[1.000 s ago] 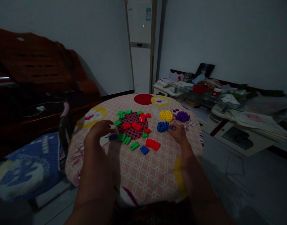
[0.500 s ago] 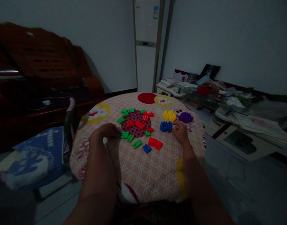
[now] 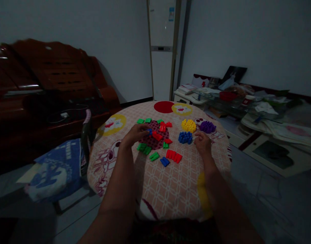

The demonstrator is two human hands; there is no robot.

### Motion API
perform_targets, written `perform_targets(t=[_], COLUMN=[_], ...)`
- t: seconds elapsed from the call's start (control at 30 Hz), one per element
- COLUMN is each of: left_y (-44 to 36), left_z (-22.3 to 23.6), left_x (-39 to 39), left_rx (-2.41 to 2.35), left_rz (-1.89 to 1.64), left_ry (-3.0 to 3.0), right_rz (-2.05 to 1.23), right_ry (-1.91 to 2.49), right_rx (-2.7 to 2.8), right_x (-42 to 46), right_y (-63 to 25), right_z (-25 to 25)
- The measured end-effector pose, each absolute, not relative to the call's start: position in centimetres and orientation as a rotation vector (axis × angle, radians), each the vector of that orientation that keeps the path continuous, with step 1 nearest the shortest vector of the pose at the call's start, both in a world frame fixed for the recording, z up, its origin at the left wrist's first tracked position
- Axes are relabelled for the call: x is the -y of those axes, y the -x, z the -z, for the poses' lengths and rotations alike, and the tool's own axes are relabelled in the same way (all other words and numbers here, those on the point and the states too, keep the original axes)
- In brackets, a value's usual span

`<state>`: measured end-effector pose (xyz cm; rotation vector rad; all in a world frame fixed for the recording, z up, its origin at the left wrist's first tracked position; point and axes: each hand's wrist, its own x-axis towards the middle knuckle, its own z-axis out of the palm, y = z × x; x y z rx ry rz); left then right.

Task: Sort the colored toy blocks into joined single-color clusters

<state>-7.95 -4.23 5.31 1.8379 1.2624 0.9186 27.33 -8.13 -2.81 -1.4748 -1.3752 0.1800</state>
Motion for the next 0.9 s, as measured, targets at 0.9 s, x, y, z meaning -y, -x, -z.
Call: perform_targets(t=[0.9], left_y=[-5.5], left_z=[-5.1], left_x=[5.8], left_rx=[-1.291], left_rz=[-0.742], left_ry=[-2.479], right_rz=[-0.234], right_ry=[1.542], right_rx=[1.207], right_x=[7.5], right_y=[-28.0], right_z=[3.6])
